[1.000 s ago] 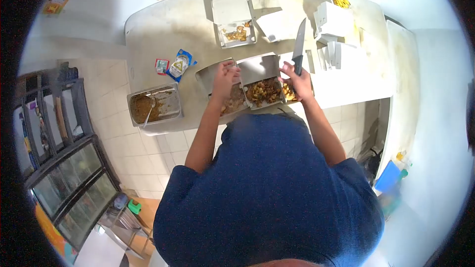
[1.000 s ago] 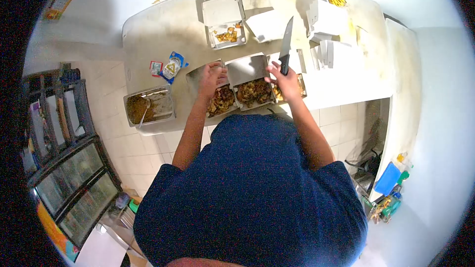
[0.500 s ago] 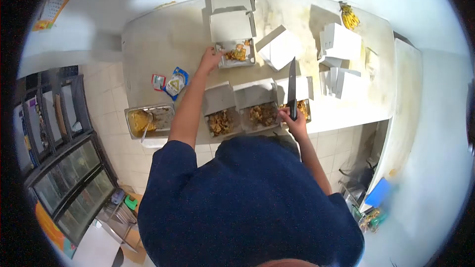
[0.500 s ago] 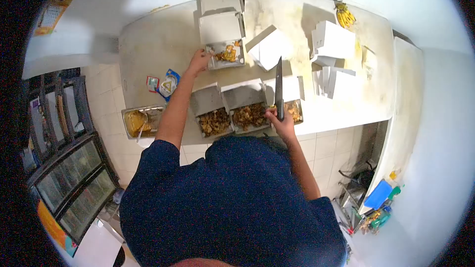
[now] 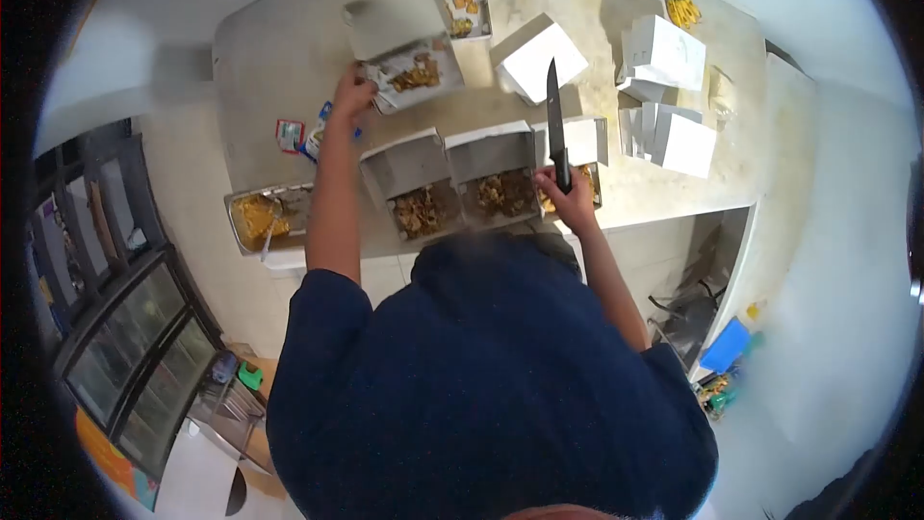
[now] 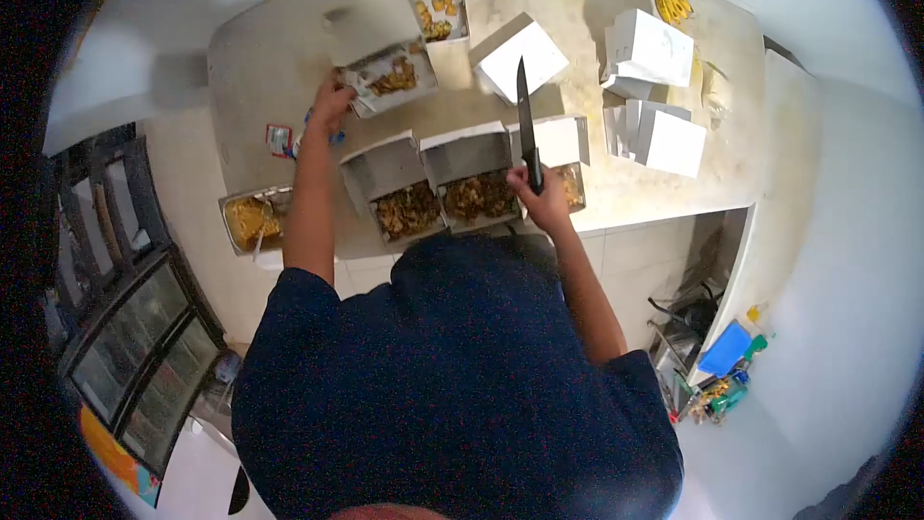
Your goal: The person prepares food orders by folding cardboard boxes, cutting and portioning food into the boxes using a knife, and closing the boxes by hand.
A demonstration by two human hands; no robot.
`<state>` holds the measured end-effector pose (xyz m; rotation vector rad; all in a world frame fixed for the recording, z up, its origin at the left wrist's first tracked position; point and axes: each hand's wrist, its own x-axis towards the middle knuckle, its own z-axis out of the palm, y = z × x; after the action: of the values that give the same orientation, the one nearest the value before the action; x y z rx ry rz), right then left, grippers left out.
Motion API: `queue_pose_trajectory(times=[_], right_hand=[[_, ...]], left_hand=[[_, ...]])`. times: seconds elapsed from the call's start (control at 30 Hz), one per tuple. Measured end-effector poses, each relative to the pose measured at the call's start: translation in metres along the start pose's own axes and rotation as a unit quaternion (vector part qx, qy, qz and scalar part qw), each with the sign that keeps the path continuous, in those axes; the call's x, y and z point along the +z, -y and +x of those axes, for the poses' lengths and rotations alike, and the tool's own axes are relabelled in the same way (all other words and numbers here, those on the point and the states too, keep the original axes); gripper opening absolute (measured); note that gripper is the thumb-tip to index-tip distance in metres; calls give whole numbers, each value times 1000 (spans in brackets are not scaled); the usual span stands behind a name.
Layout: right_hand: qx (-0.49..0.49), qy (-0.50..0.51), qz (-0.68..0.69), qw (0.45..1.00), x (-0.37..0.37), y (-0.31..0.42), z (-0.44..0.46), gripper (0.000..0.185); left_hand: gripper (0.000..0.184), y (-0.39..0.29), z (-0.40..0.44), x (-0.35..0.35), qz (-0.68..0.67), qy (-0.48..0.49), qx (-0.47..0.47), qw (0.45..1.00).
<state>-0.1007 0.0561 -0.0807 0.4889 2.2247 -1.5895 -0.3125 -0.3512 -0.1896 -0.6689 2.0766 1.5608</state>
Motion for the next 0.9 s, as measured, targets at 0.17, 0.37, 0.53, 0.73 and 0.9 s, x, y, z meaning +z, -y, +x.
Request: queue_pose_trajectory(times=[0.17, 0.37, 0.53, 0.73, 0.9], right_hand=[[-38, -27, 23, 999, -8, -10, -7, 32], [-28, -13, 61, 998, -15, -7, -39, 33], [-2, -59, 70, 996, -7, -6, -86, 27], [57, -170, -22, 984, 10, -39, -133, 29], [28, -61, 19, 998, 16, -36, -160, 32]], left_hand=[[68, -24, -80, -39, -125, -28, 16, 992], [58, 3, -148, -51, -224, 58, 72, 970], [42, 34, -177, -36, -279, 25, 95, 955], [43, 55, -211, 25, -361, 22, 93, 928], [52, 82, -218, 57, -357, 39, 123, 925]])
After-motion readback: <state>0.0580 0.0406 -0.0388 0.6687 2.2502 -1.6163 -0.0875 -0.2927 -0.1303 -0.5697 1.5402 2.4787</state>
